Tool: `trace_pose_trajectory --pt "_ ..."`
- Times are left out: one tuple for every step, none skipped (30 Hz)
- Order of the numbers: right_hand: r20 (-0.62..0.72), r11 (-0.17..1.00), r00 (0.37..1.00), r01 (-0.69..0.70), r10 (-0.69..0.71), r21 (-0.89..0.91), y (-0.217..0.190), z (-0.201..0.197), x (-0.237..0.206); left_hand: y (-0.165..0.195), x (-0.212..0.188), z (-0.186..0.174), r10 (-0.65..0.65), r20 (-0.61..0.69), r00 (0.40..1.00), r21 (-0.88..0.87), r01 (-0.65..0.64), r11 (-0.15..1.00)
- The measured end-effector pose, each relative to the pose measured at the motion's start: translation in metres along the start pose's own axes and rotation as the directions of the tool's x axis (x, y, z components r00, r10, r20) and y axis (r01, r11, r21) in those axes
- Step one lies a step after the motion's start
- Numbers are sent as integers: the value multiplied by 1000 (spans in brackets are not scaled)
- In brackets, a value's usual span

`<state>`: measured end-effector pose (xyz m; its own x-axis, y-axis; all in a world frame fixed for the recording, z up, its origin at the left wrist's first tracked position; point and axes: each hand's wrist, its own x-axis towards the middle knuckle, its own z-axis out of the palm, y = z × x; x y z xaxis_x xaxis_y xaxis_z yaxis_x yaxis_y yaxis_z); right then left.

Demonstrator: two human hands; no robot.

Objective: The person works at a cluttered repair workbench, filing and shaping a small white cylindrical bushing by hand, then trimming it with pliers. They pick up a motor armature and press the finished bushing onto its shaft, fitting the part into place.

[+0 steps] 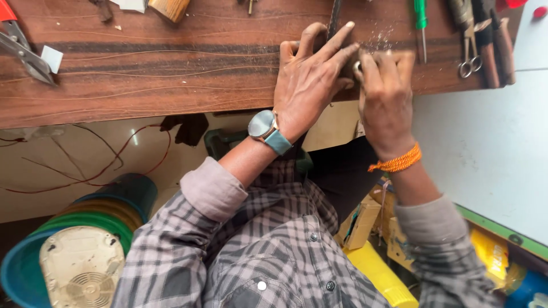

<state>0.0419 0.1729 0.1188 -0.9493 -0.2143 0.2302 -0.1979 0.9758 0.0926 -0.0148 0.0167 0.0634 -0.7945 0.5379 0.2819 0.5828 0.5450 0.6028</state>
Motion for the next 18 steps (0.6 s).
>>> trace_pose_trajectory --pt "9 997 999 -39 39 61 -1 1 -2 1 -1 0 -9 25 1000 -7 9 1000" --pt "18 989 996 -87 86 119 -2 1 -4 1 -1 0 -1 6 1000 -21 1 1000" --pt "2 991 997 -77 77 106 -3 2 -4 1 0 0 6 -22 1000 -24 -6 1000" --pt "-12 992 997 -78 79 95 -4 1 -5 0 -1 0 18 -39 999 -27 -20 999" --pt "-25 993 996 -78 80 86 -4 2 -5 1 0 0 15 -23 1000 -23 -15 1000" --pt "-25 993 997 -70 73 95 -5 1 -5 0 0 0 8 -14 1000 -17 -9 1000" --pt "-20 993 998 -62 64 99 -6 1 -5 0 1 1 0 -5 1000 -17 0 1000" --pt "-16 994 999 -45 47 99 -6 0 -5 -1 2 1 10 -20 1000 -23 -10 1000" --pt "-10 992 998 -53 55 111 -6 0 -5 -2 1 1 15 -25 1000 -32 -16 999" --pt "1 989 997 -75 75 124 -7 -1 -5 -2 -1 1 27 -19 999 -44 -28 999" --pt "-2 986 996 -87 88 141 -7 -1 -5 -2 -1 2 20 -19 1000 -41 -21 999" --pt "-3 985 996 -85 86 150 -7 -2 -6 -2 -2 2 21 -19 1000 -32 -21 999" --pt "-2 983 996 -84 85 161 -7 -2 -6 -1 -2 2 20 -16 1000 -24 -20 1000" --pt "0 982 997 -79 80 173 -7 -2 -6 -1 -2 2 16 -6 1000 -21 -17 1000" --pt "-4 982 997 -73 75 172 -7 -2 -7 -1 -2 2 15 6 1000 -25 -15 1000" --pt "-7 985 998 -56 58 165 -5 -2 -7 0 -1 2 7 6 1000 -33 -7 999" --pt "0 986 999 -45 46 162 -5 -2 -7 -1 -1 2 16 -22 1000 -37 -17 999" --pt "10 989 998 -58 58 139 -4 -2 -7 -1 -2 1 32 -36 999 -45 -33 998"
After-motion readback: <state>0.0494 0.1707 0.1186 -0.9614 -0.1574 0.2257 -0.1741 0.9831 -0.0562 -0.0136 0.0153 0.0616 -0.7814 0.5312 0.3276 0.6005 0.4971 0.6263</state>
